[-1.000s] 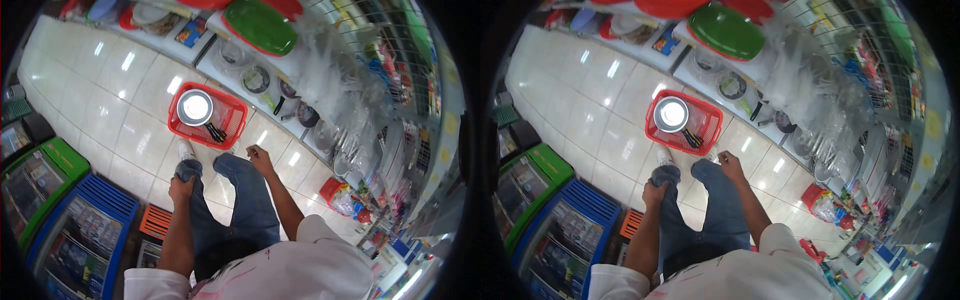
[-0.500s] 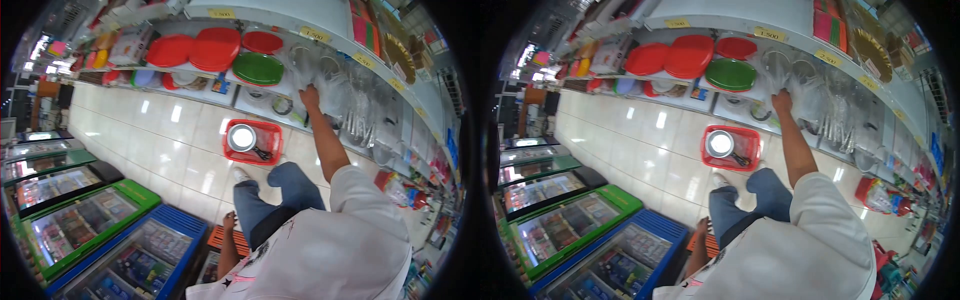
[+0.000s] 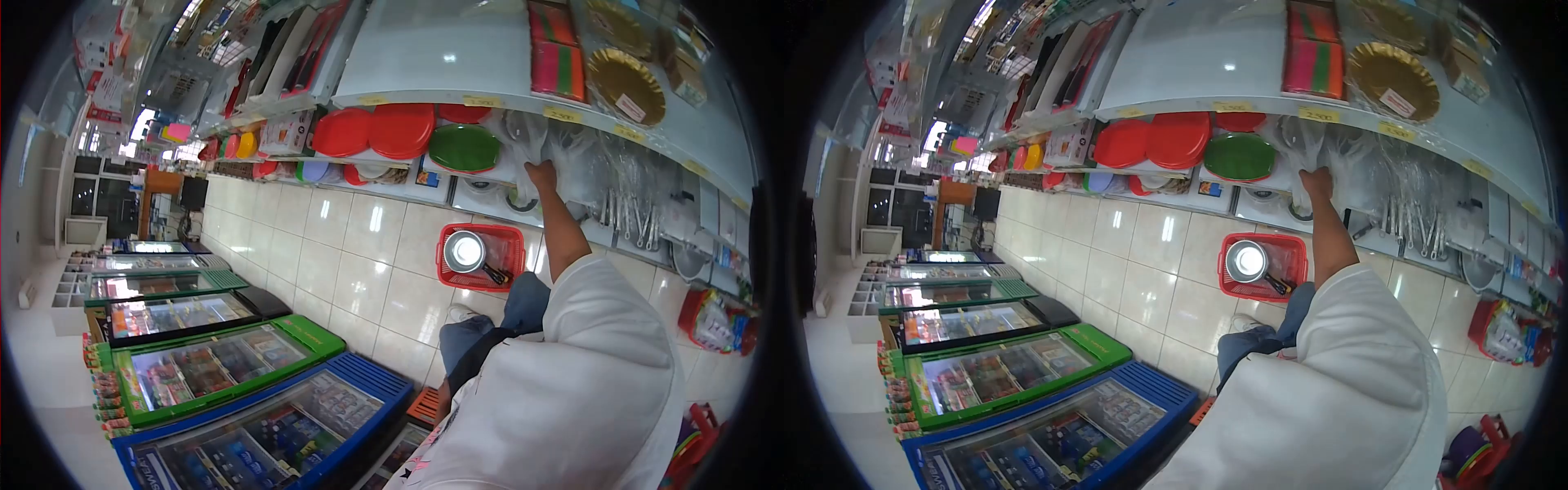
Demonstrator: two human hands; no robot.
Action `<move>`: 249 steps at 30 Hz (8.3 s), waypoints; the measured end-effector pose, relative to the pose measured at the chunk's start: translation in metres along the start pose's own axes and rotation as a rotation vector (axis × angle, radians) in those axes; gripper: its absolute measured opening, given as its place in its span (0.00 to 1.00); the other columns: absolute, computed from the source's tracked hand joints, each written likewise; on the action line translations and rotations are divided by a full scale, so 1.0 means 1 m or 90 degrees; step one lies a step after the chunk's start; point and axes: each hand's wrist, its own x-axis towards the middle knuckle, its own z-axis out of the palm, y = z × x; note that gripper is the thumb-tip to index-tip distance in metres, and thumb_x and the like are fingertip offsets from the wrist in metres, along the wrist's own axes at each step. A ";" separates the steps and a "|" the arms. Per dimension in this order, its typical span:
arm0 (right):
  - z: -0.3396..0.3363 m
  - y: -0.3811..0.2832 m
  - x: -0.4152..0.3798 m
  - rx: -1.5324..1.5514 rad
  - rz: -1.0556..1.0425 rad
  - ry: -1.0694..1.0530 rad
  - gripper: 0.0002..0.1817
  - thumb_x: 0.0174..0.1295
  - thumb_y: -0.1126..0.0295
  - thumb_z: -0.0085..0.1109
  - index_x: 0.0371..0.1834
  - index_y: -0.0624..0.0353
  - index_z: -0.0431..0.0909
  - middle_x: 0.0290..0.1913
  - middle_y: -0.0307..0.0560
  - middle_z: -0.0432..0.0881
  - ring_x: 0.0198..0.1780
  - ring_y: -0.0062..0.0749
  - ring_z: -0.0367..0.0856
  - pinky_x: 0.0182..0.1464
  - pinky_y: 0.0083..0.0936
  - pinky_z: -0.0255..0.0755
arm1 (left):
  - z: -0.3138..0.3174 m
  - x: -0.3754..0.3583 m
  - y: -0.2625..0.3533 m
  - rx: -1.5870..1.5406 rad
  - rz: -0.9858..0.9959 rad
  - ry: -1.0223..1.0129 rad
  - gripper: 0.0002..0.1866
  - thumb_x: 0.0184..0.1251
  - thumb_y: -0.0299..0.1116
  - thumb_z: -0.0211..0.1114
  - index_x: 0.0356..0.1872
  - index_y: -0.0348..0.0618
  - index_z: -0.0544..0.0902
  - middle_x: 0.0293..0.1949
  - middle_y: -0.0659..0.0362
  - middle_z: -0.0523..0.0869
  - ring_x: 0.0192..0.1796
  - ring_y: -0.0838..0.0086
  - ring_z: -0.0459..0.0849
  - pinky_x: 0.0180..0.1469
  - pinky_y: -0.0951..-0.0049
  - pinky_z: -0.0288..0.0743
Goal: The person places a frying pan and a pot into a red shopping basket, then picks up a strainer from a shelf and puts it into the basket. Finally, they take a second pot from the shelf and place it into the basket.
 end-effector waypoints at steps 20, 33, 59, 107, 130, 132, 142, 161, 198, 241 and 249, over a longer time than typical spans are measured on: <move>-0.070 -0.030 -0.013 0.331 -0.043 -0.120 0.39 0.58 0.46 0.65 0.57 0.77 0.73 0.56 0.65 0.80 0.55 0.48 0.80 0.56 0.33 0.72 | -0.005 0.045 0.048 0.015 0.246 0.015 0.23 0.69 0.50 0.59 0.47 0.37 0.82 0.38 0.55 0.85 0.37 0.70 0.81 0.39 0.65 0.75; -0.223 -0.060 -0.230 0.418 -0.064 -0.664 0.33 0.61 0.63 0.68 0.67 0.68 0.69 0.58 0.47 0.80 0.57 0.26 0.77 0.63 0.23 0.65 | 0.029 -0.051 0.309 -0.150 0.279 -0.344 0.33 0.74 0.55 0.47 0.70 0.41 0.64 0.62 0.50 0.77 0.54 0.61 0.83 0.54 0.62 0.79; -0.250 -0.092 -0.489 0.440 -0.048 -0.487 0.24 0.73 0.51 0.52 0.52 0.64 0.82 0.37 0.37 0.83 0.33 0.14 0.73 0.37 0.15 0.70 | -0.071 -0.087 0.417 -0.268 0.312 -0.788 0.32 0.68 0.52 0.54 0.66 0.40 0.68 0.62 0.54 0.78 0.62 0.63 0.79 0.62 0.59 0.77; -0.203 -0.149 -0.493 0.143 -0.606 -0.019 0.22 0.36 0.79 0.66 0.42 0.61 0.82 0.36 0.51 0.81 0.36 0.45 0.77 0.41 0.32 0.71 | -0.173 -0.103 0.448 -0.132 0.639 -0.405 0.29 0.72 0.44 0.56 0.68 0.36 0.68 0.65 0.50 0.73 0.67 0.66 0.71 0.69 0.69 0.61; -0.220 -0.149 -0.505 0.316 -0.265 -0.354 0.14 0.62 0.64 0.68 0.35 0.68 0.85 0.25 0.36 0.80 0.27 0.15 0.74 0.30 0.17 0.68 | -0.158 -0.103 0.444 -0.365 0.546 -0.349 0.09 0.73 0.37 0.62 0.41 0.41 0.80 0.35 0.68 0.81 0.35 0.87 0.74 0.39 0.84 0.69; -0.214 -0.145 -0.504 0.307 -0.274 -0.352 0.14 0.62 0.64 0.68 0.35 0.68 0.85 0.25 0.36 0.80 0.28 0.15 0.74 0.31 0.17 0.68 | -0.163 -0.096 0.443 -0.330 0.550 -0.341 0.08 0.72 0.35 0.62 0.41 0.41 0.80 0.35 0.67 0.81 0.35 0.87 0.75 0.40 0.83 0.70; -0.237 -0.151 -0.507 0.396 -0.254 -0.298 0.10 0.61 0.71 0.67 0.42 0.65 0.84 0.39 0.41 0.86 0.42 0.18 0.79 0.46 0.19 0.73 | -0.161 -0.070 0.424 -0.371 0.511 -0.341 0.09 0.70 0.35 0.66 0.41 0.40 0.79 0.36 0.65 0.80 0.37 0.82 0.77 0.39 0.76 0.76; -0.264 -0.203 -0.565 -0.014 -0.809 -0.065 0.30 0.33 0.77 0.66 0.47 0.44 0.88 0.36 0.45 0.83 0.35 0.38 0.81 0.36 0.31 0.73 | -0.149 -0.046 0.400 -0.280 0.637 -0.304 0.17 0.70 0.28 0.56 0.56 0.32 0.80 0.53 0.54 0.84 0.55 0.70 0.81 0.61 0.71 0.72; -0.229 -0.172 -0.479 0.650 -0.233 0.037 0.09 0.68 0.66 0.62 0.44 0.60 0.80 0.39 0.36 0.82 0.39 0.17 0.79 0.47 0.18 0.70 | -0.164 -0.052 0.370 -0.382 0.474 -0.578 0.09 0.72 0.32 0.63 0.41 0.35 0.80 0.30 0.61 0.81 0.31 0.79 0.78 0.36 0.79 0.71; -0.220 -0.162 -0.488 0.742 -0.133 -0.054 0.16 0.71 0.56 0.57 0.43 0.61 0.77 0.32 0.41 0.81 0.31 0.24 0.79 0.34 0.24 0.72 | -0.134 -0.049 0.361 -0.318 0.471 -0.515 0.11 0.75 0.33 0.57 0.46 0.33 0.80 0.37 0.56 0.84 0.35 0.77 0.80 0.39 0.77 0.73; -0.223 -0.148 -0.479 0.390 -0.221 0.111 0.17 0.68 0.57 0.62 0.40 0.63 0.83 0.36 0.34 0.82 0.35 0.13 0.75 0.38 0.12 0.67 | -0.134 -0.043 0.358 -0.372 0.406 -0.564 0.09 0.75 0.34 0.59 0.37 0.38 0.80 0.32 0.58 0.84 0.31 0.79 0.79 0.36 0.77 0.71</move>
